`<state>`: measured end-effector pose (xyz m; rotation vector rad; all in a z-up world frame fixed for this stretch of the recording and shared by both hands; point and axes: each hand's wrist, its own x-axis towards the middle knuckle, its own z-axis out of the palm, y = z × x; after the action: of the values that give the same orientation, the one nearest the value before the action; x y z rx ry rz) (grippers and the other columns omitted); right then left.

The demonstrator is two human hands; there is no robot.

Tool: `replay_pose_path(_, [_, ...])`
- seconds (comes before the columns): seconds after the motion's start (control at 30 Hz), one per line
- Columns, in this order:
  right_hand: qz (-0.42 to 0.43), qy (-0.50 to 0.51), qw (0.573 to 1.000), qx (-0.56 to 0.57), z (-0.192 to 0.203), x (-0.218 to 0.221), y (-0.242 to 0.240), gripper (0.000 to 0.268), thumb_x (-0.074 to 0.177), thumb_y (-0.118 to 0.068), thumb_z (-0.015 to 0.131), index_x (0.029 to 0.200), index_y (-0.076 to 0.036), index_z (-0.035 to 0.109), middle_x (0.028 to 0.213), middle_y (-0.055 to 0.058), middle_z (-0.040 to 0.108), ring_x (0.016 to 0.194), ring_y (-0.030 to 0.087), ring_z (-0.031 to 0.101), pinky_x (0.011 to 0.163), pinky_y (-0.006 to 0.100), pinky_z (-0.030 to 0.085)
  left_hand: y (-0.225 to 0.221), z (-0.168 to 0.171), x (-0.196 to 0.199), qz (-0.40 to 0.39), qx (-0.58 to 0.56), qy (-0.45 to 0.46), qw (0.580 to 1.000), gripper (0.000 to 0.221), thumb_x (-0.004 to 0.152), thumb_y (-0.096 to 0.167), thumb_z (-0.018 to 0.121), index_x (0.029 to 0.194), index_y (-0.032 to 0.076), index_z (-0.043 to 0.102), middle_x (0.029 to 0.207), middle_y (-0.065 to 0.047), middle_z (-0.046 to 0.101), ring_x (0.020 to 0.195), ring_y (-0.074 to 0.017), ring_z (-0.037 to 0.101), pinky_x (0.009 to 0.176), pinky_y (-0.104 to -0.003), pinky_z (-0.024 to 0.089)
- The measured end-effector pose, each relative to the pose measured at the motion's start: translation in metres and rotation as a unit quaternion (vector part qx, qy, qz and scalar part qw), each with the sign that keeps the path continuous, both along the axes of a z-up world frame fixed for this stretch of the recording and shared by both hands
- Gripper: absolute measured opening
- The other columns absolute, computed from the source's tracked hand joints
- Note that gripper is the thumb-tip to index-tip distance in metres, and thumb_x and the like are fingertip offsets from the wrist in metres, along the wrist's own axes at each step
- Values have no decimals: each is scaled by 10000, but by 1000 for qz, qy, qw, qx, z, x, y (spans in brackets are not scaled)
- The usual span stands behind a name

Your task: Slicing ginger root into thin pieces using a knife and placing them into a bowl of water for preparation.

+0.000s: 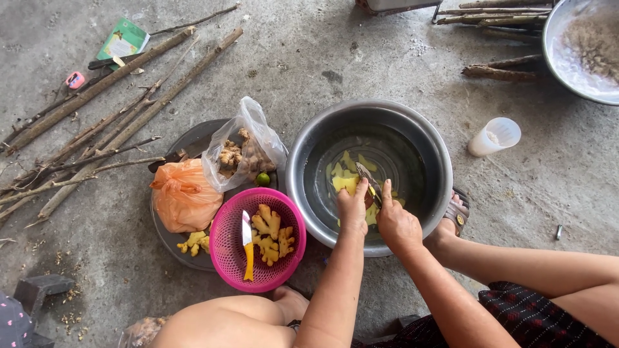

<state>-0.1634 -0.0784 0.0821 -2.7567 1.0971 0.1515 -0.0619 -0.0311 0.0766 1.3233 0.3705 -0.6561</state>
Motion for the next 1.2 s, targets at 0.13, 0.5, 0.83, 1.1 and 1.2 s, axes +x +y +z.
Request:
replay_pose_path(0.13, [-3,-3,1000,-4,-3,-1,6,805,943,-248,477,1671,-124,158,881,154,674,738,368,761,717,498,643,-5,24,-17,-5,48,-56,997,528,895,331,821,1163,-87,641,1051,-236,683,966,-259,679,829,-431,600])
replay_pose_path(0.5, [6,20,1000,-18,0,1,10,786,949,-236,482,1660,-93,179,842,140,652,705,350,765,677,498,641,-8,16,-22,-11,147,-94,985,532,904,391,777,1100,-93,677,1020,-285,709,995,-325,716,861,-428,578])
replay_pose_path(0.83, [-17,50,998,32,3,2,16,750,980,-215,410,1664,-87,129,915,161,645,782,385,769,725,537,629,-8,11,-25,-34,229,-99,968,499,891,394,780,1044,-75,705,1006,-271,735,1026,-397,723,867,-456,577])
replay_pose_path(1.1, [-60,73,992,81,-22,3,3,790,996,-364,450,1660,-89,121,985,182,629,863,428,758,774,589,609,-18,-22,-36,-65,277,-67,957,492,800,412,841,1020,-15,734,959,-211,758,951,-350,749,764,-408,617])
replay_pose_path(1.2, [-59,75,994,62,-24,2,-1,820,970,-337,515,1654,-74,148,1051,183,584,939,427,720,744,589,614,-18,-39,-34,-25,205,-35,978,455,716,228,901,1003,-61,699,879,-238,730,704,-325,756,548,-337,632])
